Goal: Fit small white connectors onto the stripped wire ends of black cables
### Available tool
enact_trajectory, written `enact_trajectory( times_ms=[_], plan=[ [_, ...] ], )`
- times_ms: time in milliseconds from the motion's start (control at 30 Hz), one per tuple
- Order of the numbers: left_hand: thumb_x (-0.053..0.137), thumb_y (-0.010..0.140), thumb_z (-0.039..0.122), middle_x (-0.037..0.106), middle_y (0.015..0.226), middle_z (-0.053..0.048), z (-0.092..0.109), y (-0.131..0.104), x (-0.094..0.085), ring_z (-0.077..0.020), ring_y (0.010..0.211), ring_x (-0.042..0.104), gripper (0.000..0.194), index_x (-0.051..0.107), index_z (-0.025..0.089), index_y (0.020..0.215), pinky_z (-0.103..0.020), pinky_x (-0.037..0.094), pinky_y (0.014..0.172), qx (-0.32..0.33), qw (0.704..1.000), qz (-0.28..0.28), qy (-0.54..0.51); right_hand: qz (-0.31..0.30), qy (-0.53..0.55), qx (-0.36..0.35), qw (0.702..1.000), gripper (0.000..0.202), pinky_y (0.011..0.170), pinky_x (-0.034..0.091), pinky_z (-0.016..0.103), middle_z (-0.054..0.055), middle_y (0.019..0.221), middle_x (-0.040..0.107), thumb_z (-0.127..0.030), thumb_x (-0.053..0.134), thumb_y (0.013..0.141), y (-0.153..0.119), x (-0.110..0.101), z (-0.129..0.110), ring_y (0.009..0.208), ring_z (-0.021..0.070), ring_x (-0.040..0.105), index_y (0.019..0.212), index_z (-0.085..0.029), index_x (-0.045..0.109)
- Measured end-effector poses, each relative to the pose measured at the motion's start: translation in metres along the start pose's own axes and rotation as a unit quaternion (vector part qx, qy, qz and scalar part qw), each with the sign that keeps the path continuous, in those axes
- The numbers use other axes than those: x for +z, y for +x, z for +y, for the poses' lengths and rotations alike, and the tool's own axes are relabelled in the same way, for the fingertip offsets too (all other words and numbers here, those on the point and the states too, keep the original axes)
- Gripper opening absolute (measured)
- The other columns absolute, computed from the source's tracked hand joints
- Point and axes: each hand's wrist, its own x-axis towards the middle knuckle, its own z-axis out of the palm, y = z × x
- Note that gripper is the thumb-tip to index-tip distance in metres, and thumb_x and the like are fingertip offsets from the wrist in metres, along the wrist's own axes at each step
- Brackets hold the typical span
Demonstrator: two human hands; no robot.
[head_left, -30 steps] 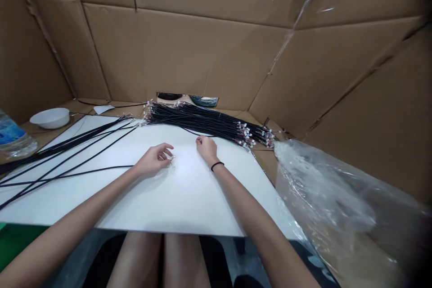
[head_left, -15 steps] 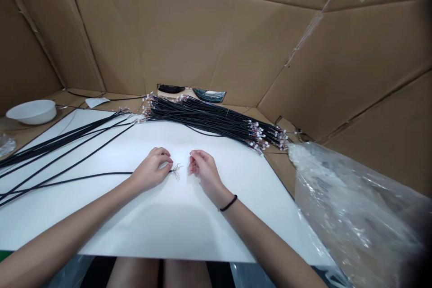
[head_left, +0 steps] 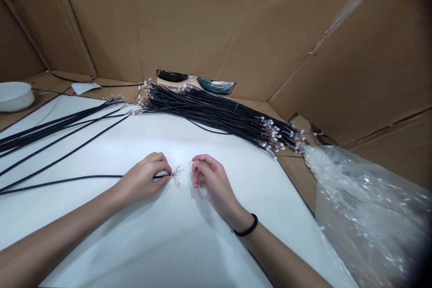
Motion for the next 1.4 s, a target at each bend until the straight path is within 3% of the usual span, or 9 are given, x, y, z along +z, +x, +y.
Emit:
enact_trajectory(
  times_ms=[200,433,567,700,933,1400],
  plan=[
    [0.044,0.091,0.02,0.061,0.088,-0.003,0.009,-0.003,-0.004,-0.0163,0.082,0.056,0.016,0.059,0.018,0.088,-0.029,0.042,0.073,-0.042,0.998,-0.008,-0.037,-0.013,-0.02,0.028,0.999,0.012,0.04,0.041,0.019,-0.002,0.067,0.056,-0.027,0.058,0.075,-0.002,0.001,-0.003,0.046,0.0076,0.049,0.078,-0.016,0.062],
    [0.045,0.092,0.031,0.061,0.068,0.002,0.017,-0.006,-0.006,-0.0126,0.063,0.055,0.017,0.055,0.019,0.089,-0.023,0.041,0.06,-0.115,0.975,-0.006,-0.188,-0.029,0.037,0.117,0.992,0.01,0.032,0.014,0.015,-0.004,0.059,0.047,-0.026,0.05,0.071,-0.008,0.005,-0.004,0.04,0.0042,0.033,0.07,-0.017,0.055],
    [0.044,0.092,0.03,0.059,0.063,0.003,0.02,-0.007,-0.008,-0.0112,0.058,0.051,0.016,0.055,0.019,0.09,-0.021,0.038,0.056,-0.107,0.973,0.003,-0.203,-0.078,0.018,0.142,0.987,0.016,0.034,0.011,0.016,-0.005,0.055,0.041,-0.031,0.049,0.076,-0.011,0.005,-0.004,0.039,0.0039,0.028,0.069,-0.017,0.054],
    [0.042,0.093,0.029,0.058,0.064,0.003,0.022,-0.009,-0.01,-0.0107,0.057,0.048,0.018,0.056,0.018,0.089,-0.021,0.037,0.055,-0.101,0.976,0.008,-0.192,-0.1,0.016,0.148,0.984,0.015,0.033,0.016,0.015,-0.004,0.06,0.045,-0.029,0.052,0.077,-0.012,0.004,-0.002,0.04,0.0035,0.032,0.07,-0.017,0.057],
    [0.041,0.093,0.03,0.056,0.064,0.003,0.022,-0.009,-0.009,-0.011,0.058,0.047,0.022,0.059,0.018,0.091,-0.022,0.037,0.055,-0.102,0.98,0.005,-0.174,-0.109,0.006,0.093,0.99,0.021,0.036,0.038,0.017,0.0,0.072,0.056,-0.035,0.063,0.08,-0.011,0.003,0.002,0.047,0.0059,0.047,0.086,-0.016,0.069],
    [0.042,0.093,0.03,0.057,0.062,0.003,0.022,-0.009,-0.011,-0.0098,0.053,0.045,0.022,0.061,0.019,0.091,-0.021,0.036,0.051,-0.071,0.989,0.035,-0.124,-0.124,0.035,0.058,0.99,0.017,0.049,0.052,0.022,0.0,0.074,0.062,-0.029,0.071,0.077,-0.015,0.003,-0.001,0.05,0.0082,0.057,0.089,-0.018,0.069]
  ],
)
